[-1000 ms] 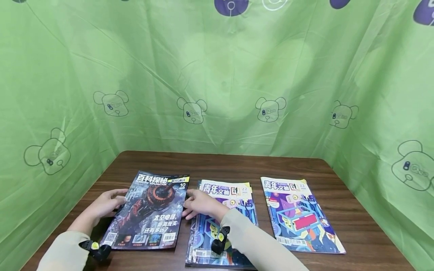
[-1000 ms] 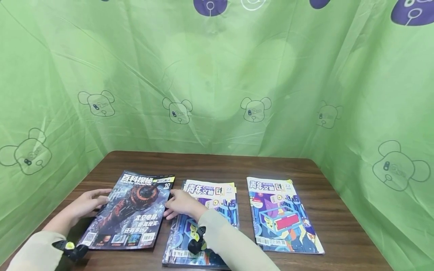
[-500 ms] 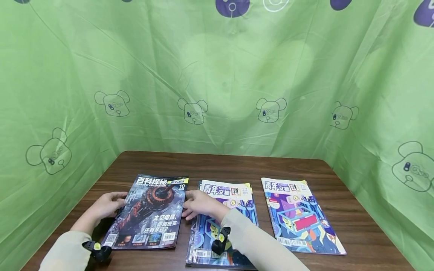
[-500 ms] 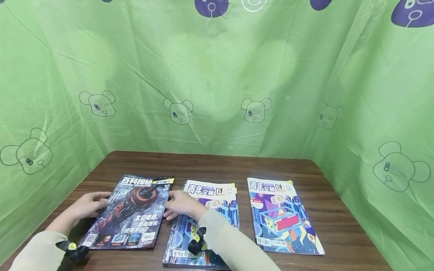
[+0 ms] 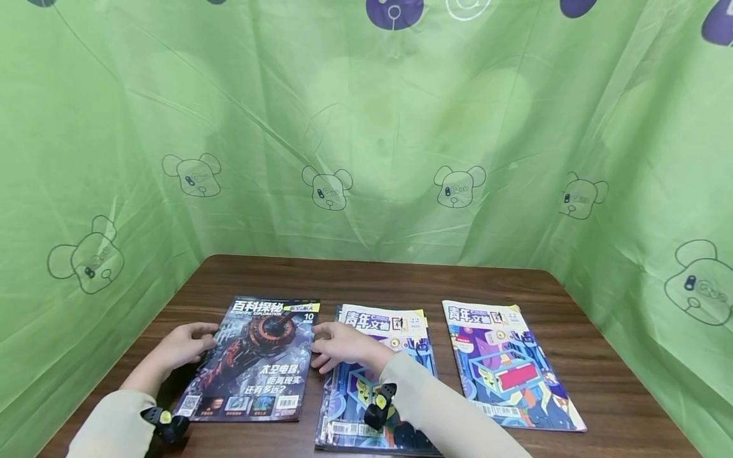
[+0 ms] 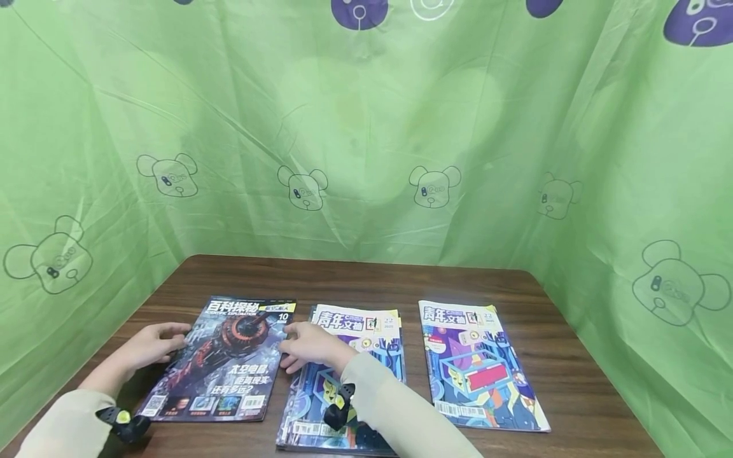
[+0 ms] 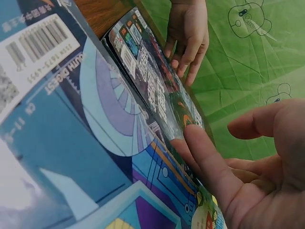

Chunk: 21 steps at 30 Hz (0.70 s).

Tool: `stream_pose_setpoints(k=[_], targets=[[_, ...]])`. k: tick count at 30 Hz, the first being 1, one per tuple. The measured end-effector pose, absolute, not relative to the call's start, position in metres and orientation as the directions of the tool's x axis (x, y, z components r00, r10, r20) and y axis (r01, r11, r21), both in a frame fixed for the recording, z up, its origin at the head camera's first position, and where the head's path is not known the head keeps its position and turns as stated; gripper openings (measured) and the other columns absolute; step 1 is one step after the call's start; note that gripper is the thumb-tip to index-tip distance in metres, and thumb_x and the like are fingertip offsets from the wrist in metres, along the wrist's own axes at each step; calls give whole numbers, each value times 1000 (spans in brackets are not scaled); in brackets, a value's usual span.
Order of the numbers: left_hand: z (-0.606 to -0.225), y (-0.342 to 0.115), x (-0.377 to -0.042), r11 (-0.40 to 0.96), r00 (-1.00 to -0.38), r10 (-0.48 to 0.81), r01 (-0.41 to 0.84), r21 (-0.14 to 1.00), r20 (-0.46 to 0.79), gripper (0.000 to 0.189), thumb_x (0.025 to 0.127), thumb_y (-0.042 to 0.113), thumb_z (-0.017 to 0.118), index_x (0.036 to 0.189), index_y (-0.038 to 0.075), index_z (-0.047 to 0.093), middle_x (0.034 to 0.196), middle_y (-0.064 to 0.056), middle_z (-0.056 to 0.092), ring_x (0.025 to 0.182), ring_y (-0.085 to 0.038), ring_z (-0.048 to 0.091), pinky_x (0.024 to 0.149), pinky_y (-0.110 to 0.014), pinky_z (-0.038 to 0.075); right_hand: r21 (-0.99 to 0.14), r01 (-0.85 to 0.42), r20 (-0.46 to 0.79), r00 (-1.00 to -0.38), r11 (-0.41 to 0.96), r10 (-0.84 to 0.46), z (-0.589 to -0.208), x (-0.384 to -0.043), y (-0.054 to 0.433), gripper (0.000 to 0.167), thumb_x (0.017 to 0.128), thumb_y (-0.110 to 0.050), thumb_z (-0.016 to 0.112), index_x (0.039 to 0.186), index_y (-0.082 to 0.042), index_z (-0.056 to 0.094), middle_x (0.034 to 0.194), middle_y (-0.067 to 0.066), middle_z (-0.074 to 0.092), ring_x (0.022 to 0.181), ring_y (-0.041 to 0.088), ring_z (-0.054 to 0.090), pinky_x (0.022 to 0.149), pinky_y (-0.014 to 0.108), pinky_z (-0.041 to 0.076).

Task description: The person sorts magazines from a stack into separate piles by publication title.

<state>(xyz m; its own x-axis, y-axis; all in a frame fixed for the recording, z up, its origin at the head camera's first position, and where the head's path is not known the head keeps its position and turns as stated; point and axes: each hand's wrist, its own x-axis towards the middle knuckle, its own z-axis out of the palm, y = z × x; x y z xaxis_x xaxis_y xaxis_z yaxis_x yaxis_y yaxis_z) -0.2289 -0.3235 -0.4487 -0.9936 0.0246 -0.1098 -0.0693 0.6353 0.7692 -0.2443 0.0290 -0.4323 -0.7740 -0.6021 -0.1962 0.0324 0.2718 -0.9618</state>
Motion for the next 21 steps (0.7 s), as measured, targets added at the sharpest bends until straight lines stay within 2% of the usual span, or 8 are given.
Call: stream_pose_setpoints(k=[7,11,14,21], targets=[[-443,-316,-227,664,-1000,9,-13,747,-25,51,97,15,62,135,-16,49,119,-33,59,96,-30,60,69,-34,56,-963,17,-184,-773,270,-607,-429,-244,38,51,101,-9,53,147,9,39,125,27,62,94,36,71,75,39,62],[-440,-308,-226,603,-998,43,-10,798,-44,52,100,18,59,139,-14,46,127,-35,56,104,-35,62,75,-39,58,-968,19,-170,-779,248,-604,-426,-244,49,52,101,-10,52,148,7,37,124,27,62,95,37,70,76,41,62],[-438,-302,-225,565,-995,68,-18,825,-68,54,101,20,58,142,-12,44,127,-32,57,108,-39,61,78,-42,59,-969,-6,-149,-784,247,-602,-425,-245,60,53,101,-10,52,148,8,37,122,28,63,94,36,71,75,42,62],[-437,-287,-224,525,-992,107,-6,851,-73,53,101,21,59,143,-9,46,122,-28,61,102,-35,65,79,-45,59,-962,-32,-143,-785,269,-603,-426,-245,83,50,102,-12,51,148,7,39,109,18,69,91,31,71,73,39,62]])
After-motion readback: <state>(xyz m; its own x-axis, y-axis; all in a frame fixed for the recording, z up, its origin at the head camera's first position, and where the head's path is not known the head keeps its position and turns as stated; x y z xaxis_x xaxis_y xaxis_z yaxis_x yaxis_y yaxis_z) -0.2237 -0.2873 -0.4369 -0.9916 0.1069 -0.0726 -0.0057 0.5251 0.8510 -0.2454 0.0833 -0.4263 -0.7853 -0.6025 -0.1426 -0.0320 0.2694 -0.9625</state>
